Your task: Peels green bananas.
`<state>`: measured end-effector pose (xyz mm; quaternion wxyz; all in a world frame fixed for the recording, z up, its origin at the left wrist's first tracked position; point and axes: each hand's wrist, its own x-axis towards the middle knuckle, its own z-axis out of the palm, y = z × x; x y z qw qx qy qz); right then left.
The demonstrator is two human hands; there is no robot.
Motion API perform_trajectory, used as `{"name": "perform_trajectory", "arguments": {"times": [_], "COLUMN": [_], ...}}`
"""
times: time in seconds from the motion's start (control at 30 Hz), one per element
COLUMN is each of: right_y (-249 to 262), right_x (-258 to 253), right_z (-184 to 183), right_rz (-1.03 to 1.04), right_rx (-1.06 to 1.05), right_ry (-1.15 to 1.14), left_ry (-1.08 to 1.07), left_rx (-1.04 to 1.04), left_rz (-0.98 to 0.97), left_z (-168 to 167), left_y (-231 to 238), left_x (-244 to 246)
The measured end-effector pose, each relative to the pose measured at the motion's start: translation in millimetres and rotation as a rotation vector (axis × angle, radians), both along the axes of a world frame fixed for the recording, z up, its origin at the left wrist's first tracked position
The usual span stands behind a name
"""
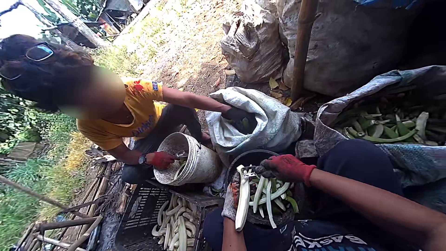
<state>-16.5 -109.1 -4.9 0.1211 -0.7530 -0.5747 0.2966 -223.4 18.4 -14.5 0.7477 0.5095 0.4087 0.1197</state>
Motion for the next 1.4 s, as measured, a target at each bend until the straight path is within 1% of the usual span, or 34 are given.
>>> {"name": "perform_trajectory", "arguments": {"times": [0.07, 0.1, 0.17, 0.23, 0.33, 0.37, 0.43, 0.47, 0.5, 0.53, 0.57, 0.6, 0.63, 0.67, 0.7, 0.77, 0.83, 0.87, 0.93, 0.97, 1.0, 1.03, 1.07, 1.1, 1.17, 1.23, 1.27, 1.3, 1.33, 1.37, 1.4], "right_y": [-5.7, -7.2, -9.8, -14.6, -18.8, -19.5, -21.3, -22.5, -23.4, -23.2, -22.1, -20.4, -18.0, -14.5, -10.0, 2.2, 12.2, 15.8, 23.7, 27.6, 31.9, 36.0, 40.5, 46.5, 59.6, 75.8, 87.5, 101.8, 117.6, 134.1, 150.9], "right_x": [-1.2, 0.8, 8.0, 12.0, 7.3, 5.0, -1.5, -6.0, -12.2, -20.1, -29.1, -38.4, -46.5, -51.8, -53.3, -45.7, -29.1, -19.3, -1.3, 4.8, 8.5, 9.9, 10.0, 10.6, 13.8, 24.3, 32.5, 41.5, 48.7, 54.6, 59.7], "right_z": [2.1, 4.2, 3.1, 2.6, -0.6, -3.6, -8.2, -11.0, -15.4, -20.8, -25.9, -31.3, -36.8, -41.9, -45.7, -42.4, -25.4, -17.0, -3.9, 0.4, 2.2, 1.7, 1.6, 2.8, 4.8, 6.8, 7.3, 10.9, 15.2, 18.8, 21.2], "right_rz": [0.043, 0.023, -0.015, -0.029, -0.030, -0.018, 0.040, 0.092, 0.156, 0.221, 0.278, 0.313, 0.326, 0.316, 0.292, 0.246, 0.216, 0.190, 0.107, 0.058, 0.016, -0.016, -0.043, -0.074, -0.168, -0.315, -0.400, -0.483, -0.569, -0.653, -0.725], "right_rx": [-0.131, -0.219, -0.338, -0.349, -0.351, -0.369, -0.428, -0.461, -0.496, -0.534, -0.569, -0.590, -0.596, -0.592, -0.574, -0.539, -0.494, -0.465, -0.397, -0.353, -0.310, -0.275, -0.245, -0.214, -0.133, -0.016, 0.056, 0.109, 0.156, 0.196, 0.225], "right_ry": [-0.016, -0.047, -0.094, -0.076, -0.048, -0.041, -0.017, -0.010, -0.015, -0.026, -0.039, -0.053, -0.068, -0.081, -0.096, -0.102, -0.057, -0.022, 0.035, 0.061, 0.085, 0.114, 0.144, 0.173, 0.238, 0.344, 0.417, 0.506, 0.595, 0.691, 0.783], "left_ry": [-0.025, -0.046, -0.068, -0.063, -0.156, -0.179, -0.216, -0.286, -0.384, -0.432, -0.411, -0.310, -0.179, -0.104, -0.079, -0.051, -0.021, -0.011, 0.015, 0.015, 0.012, -0.001, -0.003, 0.024, 0.162, 0.314, 0.364, 0.400, 0.430, 0.457, 0.463], "left_rx": [0.027, 0.006, -0.049, -0.062, -0.026, -0.022, 0.002, 0.031, 0.042, 0.045, 0.108, 0.210, 0.282, 0.296, 0.284, 0.338, 0.422, 0.417, 0.369, 0.350, 0.331, 0.299, 0.255, 0.216, 0.137, 0.123, 0.151, 0.201, 0.248, 0.287, 0.309], "left_rz": [-0.004, 0.011, 0.080, 0.130, 0.128, 0.163, 0.334, 0.426, 0.517, 0.609, 0.716, 0.815, 0.901, 0.963, 1.009, 1.024, 0.933, 0.894, 0.886, 0.875, 0.816, 0.715, 0.566, 0.357, -0.100, -0.519, -0.688, -0.817, -0.903, -0.955, -0.962], "left_z": [-11.1, -17.5, -17.7, -12.5, -23.2, -15.1, 19.9, 26.1, 22.3, 16.1, 9.5, 11.3, 20.1, 26.3, 28.7, 30.2, 31.7, 32.2, 32.2, 23.8, 14.2, 3.6, -7.2, -16.1, -25.8, -36.8, -42.1, -46.3, -52.0, -61.8, -72.4], "left_y": [8.0, 12.2, 15.1, 16.3, 32.4, 36.2, 34.1, 42.2, 56.4, 72.1, 85.9, 91.8, 90.5, 89.7, 90.8, 88.0, 78.7, 74.8, 69.8, 67.9, 62.7, 54.6, 44.4, 34.2, 9.8, -16.0, -25.7, -32.7, -36.9, -38.2, -37.6], "left_x": [-4.3, -7.1, -9.5, -13.3, -37.5, -45.7, -58.8, -66.6, -80.3, -97.4, -114.3, -124.2, -126.2, -127.9, -129.5, -130.6, -126.5, -120.1, -91.0, -77.7, -64.4, -50.4, -36.7, -22.8, 3.6, 23.2, 30.4, 35.9, 39.3, 40.5, 39.7]}}
